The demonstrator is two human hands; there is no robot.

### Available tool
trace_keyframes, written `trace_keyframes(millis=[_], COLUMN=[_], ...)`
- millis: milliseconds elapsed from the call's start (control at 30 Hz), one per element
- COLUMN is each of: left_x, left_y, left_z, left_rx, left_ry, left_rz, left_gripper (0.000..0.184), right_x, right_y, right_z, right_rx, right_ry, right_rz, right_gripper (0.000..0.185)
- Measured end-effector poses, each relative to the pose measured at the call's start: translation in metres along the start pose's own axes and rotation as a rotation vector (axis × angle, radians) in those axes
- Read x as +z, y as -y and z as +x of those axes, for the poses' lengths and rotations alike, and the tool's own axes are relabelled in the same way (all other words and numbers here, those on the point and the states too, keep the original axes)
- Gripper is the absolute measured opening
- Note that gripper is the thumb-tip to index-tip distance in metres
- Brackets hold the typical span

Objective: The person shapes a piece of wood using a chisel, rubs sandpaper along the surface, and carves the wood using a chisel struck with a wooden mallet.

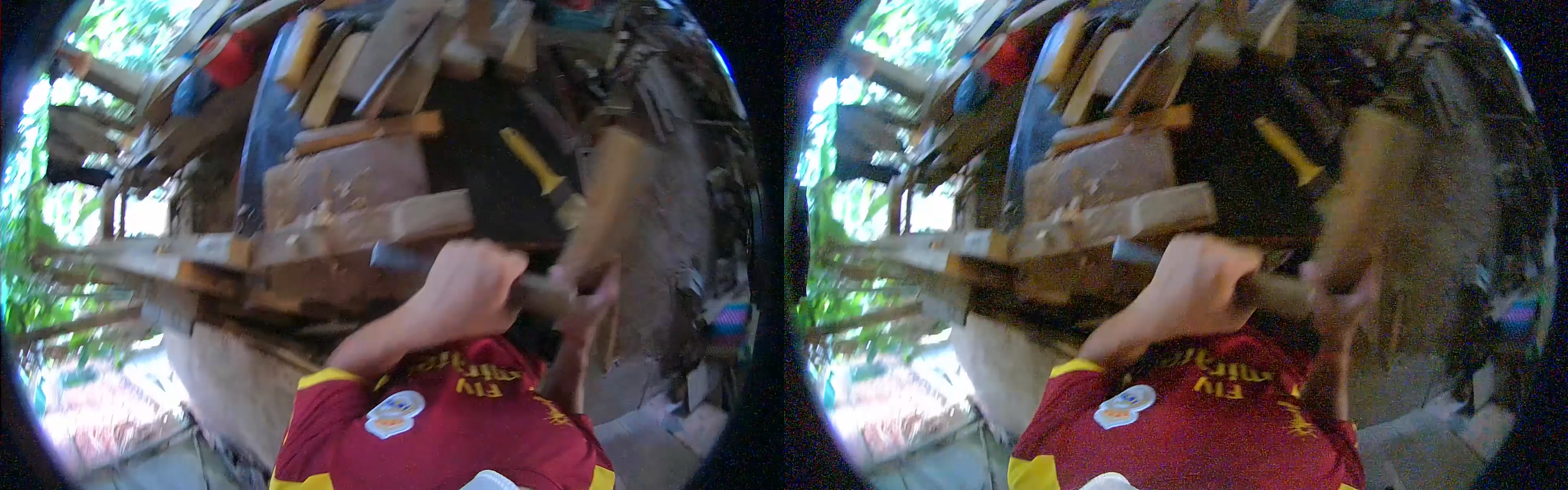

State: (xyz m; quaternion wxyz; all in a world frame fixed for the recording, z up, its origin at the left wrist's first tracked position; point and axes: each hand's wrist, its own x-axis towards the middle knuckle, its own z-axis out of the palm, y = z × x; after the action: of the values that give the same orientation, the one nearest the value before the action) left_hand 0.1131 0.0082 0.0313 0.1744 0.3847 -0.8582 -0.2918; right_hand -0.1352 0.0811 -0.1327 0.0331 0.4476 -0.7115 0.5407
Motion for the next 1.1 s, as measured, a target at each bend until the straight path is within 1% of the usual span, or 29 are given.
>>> trace_keyframes(millis=[67, 100, 133, 167, 200, 267, 333, 367, 400, 433, 500, 533, 567, 667, 700, 800, 933, 1067, 1100], left_x=[0.009, 0.011, 0.007, -0.001, -0.013, -0.037, -0.054, -0.055, -0.059, -0.068, -0.076, -0.080, -0.084, -0.093, -0.097, -0.093, -0.089, -0.079, -0.076], left_y=[-0.002, -0.001, -0.002, -0.003, -0.005, -0.009, -0.014, 0.006, 0.030, 0.035, 0.029, 0.023, 0.023, 0.057, 0.058, 0.071, 0.095, 0.123, 0.122], left_z=[-0.011, -0.015, -0.020, -0.024, -0.029, -0.041, -0.054, -0.064, -0.072, -0.073, -0.067, -0.061, -0.057, -0.049, -0.046, -0.035, -0.032, -0.036, -0.035], left_rx=[0.101, 0.097, 0.101, 0.079, 0.050, -0.032, -0.186, 0.002, 0.181, 0.104, -0.038, -0.110, -0.090, -0.066, -0.088, -0.162, -0.233, -0.070, -0.075], left_ry=[0.073, 0.116, 0.171, 0.238, 0.308, 0.279, 0.098, -0.013, -0.127, -0.135, -0.294, -0.375, -0.420, -0.412, -0.392, -0.415, -0.329, -0.388, -0.395], left_rz=[-0.062, -0.086, -0.104, -0.079, -0.048, -0.053, -0.052, 0.016, 0.080, 0.066, 0.136, 0.171, 0.274, 0.294, 0.349, 0.407, 0.345, 0.451, 0.467], left_gripper=[0.026, 0.026, 0.026, 0.027, 0.027, 0.026, 0.026, 0.033, 0.045, 0.047, 0.031, 0.029, 0.031, 0.029, 0.033, 0.037, 0.042, 0.040, 0.035], right_x=[-0.010, -0.008, -0.012, -0.012, -0.016, -0.022, -0.021, -0.016, -0.013, -0.012, -0.004, 0.001, 0.006, 0.024, 0.028, 0.036, 0.036, 0.035, 0.035], right_y=[0.095, 0.096, 0.095, 0.086, 0.100, 0.105, 0.111, 0.111, 0.116, 0.122, 0.129, 0.131, 0.133, 0.135, 0.133, 0.131, 0.130, 0.131, 0.131], right_z=[0.026, 0.031, 0.036, 0.038, 0.045, 0.049, 0.050, 0.049, 0.050, 0.052, 0.049, 0.046, 0.044, 0.033, 0.031, 0.033, 0.036, 0.036, 0.035], right_rx=[0.276, 0.180, 0.050, -0.023, -0.051, -0.101, -0.164, -0.182, -0.209, -0.237, -0.313, -0.349, -0.387, -0.439, -0.455, -0.486, -0.538, -0.542, -0.544], right_ry=[0.460, 0.540, 0.593, 0.666, 0.665, 0.765, 0.836, 0.826, 0.810, 0.800, 0.754, 0.728, 0.704, 0.638, 0.623, 0.631, 0.635, 0.621, 0.613], right_rz=[0.243, 0.118, 0.037, -0.116, -0.092, -0.033, -0.128, -0.080, -0.112, -0.143, -0.211, -0.244, -0.278, -0.356, -0.357, -0.358, -0.349, -0.351, -0.344], right_gripper=[0.071, 0.074, 0.080, 0.085, 0.082, 0.075, 0.069, 0.067, 0.066, 0.065, 0.060, 0.060, 0.060, 0.060, 0.061, 0.059, 0.059, 0.059, 0.058])
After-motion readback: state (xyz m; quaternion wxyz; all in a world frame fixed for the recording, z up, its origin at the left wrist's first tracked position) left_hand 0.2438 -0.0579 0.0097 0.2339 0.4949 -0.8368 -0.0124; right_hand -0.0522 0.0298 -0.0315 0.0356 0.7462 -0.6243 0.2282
